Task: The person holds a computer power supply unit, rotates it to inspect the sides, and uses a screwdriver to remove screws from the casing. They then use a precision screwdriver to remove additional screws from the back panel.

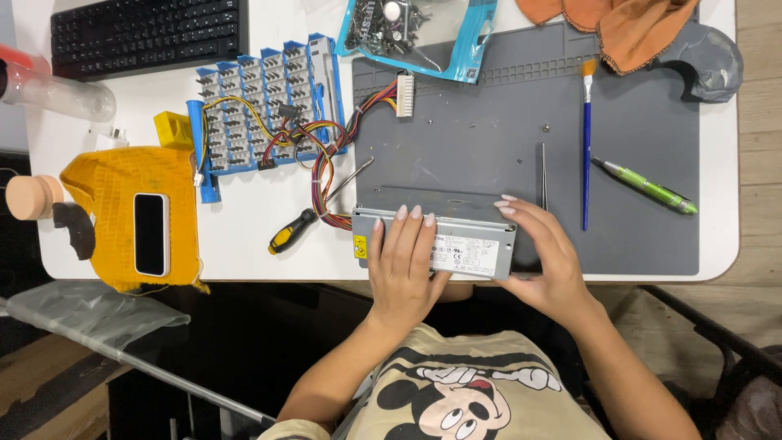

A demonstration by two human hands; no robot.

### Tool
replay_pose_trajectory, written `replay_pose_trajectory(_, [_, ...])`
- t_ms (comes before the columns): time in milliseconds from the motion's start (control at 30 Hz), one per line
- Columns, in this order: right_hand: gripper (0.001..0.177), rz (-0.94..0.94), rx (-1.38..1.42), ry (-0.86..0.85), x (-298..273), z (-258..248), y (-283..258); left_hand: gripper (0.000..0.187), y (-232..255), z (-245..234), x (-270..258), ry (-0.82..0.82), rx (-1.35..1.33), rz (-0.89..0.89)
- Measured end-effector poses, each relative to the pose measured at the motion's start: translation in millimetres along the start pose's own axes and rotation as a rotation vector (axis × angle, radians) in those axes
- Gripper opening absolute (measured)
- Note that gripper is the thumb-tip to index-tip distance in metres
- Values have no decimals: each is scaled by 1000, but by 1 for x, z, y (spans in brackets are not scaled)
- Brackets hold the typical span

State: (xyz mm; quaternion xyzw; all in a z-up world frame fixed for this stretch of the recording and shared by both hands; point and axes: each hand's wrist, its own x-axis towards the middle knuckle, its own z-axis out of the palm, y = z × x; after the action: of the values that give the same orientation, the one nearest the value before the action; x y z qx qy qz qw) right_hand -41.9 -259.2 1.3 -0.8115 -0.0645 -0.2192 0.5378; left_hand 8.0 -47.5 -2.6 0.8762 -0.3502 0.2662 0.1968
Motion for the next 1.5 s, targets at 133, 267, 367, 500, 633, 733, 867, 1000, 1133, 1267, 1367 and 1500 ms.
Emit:
replay_pose_trajectory(133, [79,7,-22,-17,4,-2,1,64,-3,-1,9,-52,-11,6])
replay_pose_trajectory(267, [89,84,15,-50,9,-5,3,69,-9,2,17,-138,-44,-1])
replay_pose_trajectory(367, [97,134,38,-63,13,-6,4,79,-13,5,22,-211,-71,-6])
replay_pose_trajectory(500, [105,161,26,-100,15,-7,3,95,-19,0,24,-304,-90,6])
replay_pose_trajectory(633, [110,161,-71,-159,17,-11,-8,92,-32,-25,29,-375,-101,16])
replay_pose_trajectory(733, [115,219,-186,-208,10,-15,-10,100,-49,-46,26,-403,-73,-72])
replay_pose_trajectory(867, [116,185,-278,-233,-8,-25,-3,98,-72,-69,15,-386,16,-196])
replay_pose_trajectory(1000, [110,21,-368,-204,-9,-23,-4,88,-82,-81,11,-427,83,-231])
replay_pose_trajectory(1133, [103,16,-375,-199,-1,-18,-21,91,-79,-83,12,-427,78,-236])
replay_pose_trajectory(1267, [99,72,-372,-181,-6,-18,-18,94,-72,-81,16,-436,31,-212])
replay_pose_trajectory(1367, [98,88,-367,-155,-12,-20,-9,92,-70,-75,18,-426,-20,-186])
replay_pose_trajectory(1500, [86,137,-378,-112,-22,-17,2,91,-68,-71,25,-445,-86,-155])
